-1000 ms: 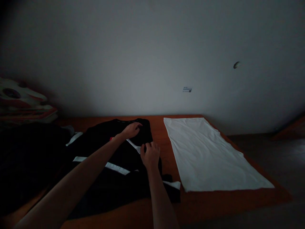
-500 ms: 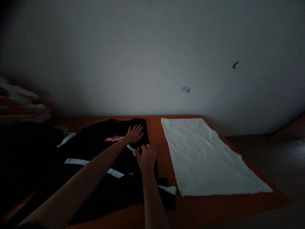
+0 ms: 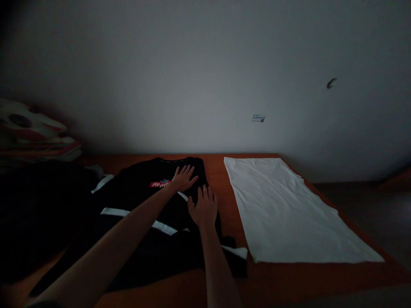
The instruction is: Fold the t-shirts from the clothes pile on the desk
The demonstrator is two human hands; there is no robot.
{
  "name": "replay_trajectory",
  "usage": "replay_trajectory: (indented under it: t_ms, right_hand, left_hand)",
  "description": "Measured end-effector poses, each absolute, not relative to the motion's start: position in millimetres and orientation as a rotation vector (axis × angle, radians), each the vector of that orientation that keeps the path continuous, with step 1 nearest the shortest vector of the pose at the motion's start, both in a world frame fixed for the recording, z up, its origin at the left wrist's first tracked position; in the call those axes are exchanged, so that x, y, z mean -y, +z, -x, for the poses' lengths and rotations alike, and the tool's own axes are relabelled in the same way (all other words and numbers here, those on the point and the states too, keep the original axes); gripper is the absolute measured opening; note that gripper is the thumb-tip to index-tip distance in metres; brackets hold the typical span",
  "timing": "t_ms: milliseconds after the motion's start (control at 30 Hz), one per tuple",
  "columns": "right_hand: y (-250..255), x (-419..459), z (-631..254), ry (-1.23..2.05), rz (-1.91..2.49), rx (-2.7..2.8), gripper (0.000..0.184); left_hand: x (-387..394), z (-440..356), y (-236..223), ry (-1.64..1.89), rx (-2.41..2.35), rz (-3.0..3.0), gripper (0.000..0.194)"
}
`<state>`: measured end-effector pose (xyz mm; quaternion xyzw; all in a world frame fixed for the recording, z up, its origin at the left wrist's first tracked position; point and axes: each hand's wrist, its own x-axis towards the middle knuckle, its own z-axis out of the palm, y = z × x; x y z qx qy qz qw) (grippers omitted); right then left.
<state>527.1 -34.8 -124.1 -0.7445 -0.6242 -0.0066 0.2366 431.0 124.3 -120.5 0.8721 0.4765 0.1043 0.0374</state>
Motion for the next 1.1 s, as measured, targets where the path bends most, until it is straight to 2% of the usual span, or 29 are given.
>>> replay_trajectory:
  t_ms: [100, 267, 400, 600, 867, 1100]
  right_hand:
    - [-123.9, 34.7, -527.6, -0.027, 2.049, 1.746, 0.059]
    - [-124.4, 32.6, -529.6, -0.024, 2.075, 1.797, 0.063]
    - [-121.9, 30.5, -529.8, 0.050, 2.164, 1.835, 0.067]
    - [-116.2, 32.8, -528.7, 0.052, 2.251, 1.877, 0.071]
    - [-122.2, 45.7, -545.6, 0.006, 2.309, 1.974, 0.072]
    - [-108.2, 35.9, -534.7, 0.075, 2.392, 1.911, 0.085]
  left_hand:
    - [-117.2, -403.4, -113.8, 0.424, -1.550, -2.643, 0.066]
    - [-77.1, -327.3, -109.5, 0.313, -1.352, -2.773, 0.063]
    - [-33.5, -289.3, -115.1, 0.316, -1.523, -2.767, 0.066]
    - [-3.9, -288.0, -122.1, 0.238, -1.758, -2.635, 0.072]
    - [10.7, -298.0, -124.6, 0.243, -1.714, -2.595, 0.083]
    - [12.6, -300.4, -122.9, 0.283, -1.703, -2.530, 0.087]
